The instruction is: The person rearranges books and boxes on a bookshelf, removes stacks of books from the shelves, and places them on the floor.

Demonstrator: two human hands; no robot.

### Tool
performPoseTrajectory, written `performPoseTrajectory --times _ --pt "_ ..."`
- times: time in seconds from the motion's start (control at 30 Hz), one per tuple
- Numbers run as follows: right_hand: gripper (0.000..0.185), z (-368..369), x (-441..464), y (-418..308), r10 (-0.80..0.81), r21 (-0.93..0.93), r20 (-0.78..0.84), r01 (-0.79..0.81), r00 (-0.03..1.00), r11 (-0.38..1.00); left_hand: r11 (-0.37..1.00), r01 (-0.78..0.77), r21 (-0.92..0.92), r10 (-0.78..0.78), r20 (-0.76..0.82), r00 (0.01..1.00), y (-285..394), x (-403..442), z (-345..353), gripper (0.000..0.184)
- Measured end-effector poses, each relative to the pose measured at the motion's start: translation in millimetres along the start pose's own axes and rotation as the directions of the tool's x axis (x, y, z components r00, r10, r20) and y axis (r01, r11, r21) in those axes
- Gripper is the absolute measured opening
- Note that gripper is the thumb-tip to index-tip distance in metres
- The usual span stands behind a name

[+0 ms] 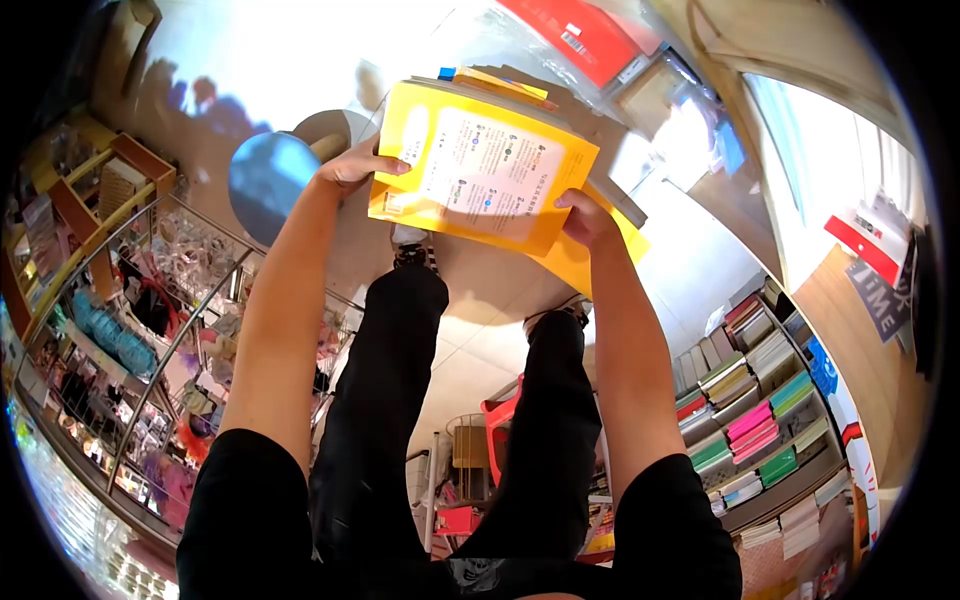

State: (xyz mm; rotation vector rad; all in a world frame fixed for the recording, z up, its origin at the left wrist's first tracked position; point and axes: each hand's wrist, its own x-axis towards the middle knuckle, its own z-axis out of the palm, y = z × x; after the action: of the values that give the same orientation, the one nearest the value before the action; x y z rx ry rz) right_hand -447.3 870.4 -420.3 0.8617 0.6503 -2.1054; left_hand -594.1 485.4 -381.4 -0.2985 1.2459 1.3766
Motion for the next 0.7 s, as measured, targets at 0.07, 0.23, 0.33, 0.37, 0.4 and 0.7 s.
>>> performPoseTrajectory --times 0.07,0.23,0.33,0.37,0.4,0.7 --pt "0.058 -7 9 5 -0.024 -0.003 0.024 0.024 0.999 1.000 1.000 -0.007 -0.027 0.008 0.014 1.000 -1 3 -1 0.103" --pt "0.057 -2 4 3 -0.029 0.036 0.029 0.028 0.999 0.999 0.999 -0.033 -0.019 0.033 0.008 0.999 3 -4 7 0.099" --pt "0.057 4 4 6 -0.039 0.077 -0.003 0.039 0.999 0.996 0.998 -0.044 -0.045 0.043 -0.023 0.999 0 -6 11 0.099" --pt "0.057 5 4 7 -0.041 0.079 0.002 0.040 0.999 0.996 0.998 -0.044 -0.041 0.043 -0.026 0.999 -4 -5 8 0.099" --pt "0.056 6 3 7 -0.050 0.077 -0.004 0.050 0.999 0.996 0.997 -0.042 -0.066 0.041 -0.027 0.999 -7 -3 7 0.098" --pt "0.047 12 0 24 -0.132 0.056 -0.089 0.137 0.987 0.989 0.986 -0.071 -0.153 0.052 -0.122 0.991 -22 -3 13 0.086"
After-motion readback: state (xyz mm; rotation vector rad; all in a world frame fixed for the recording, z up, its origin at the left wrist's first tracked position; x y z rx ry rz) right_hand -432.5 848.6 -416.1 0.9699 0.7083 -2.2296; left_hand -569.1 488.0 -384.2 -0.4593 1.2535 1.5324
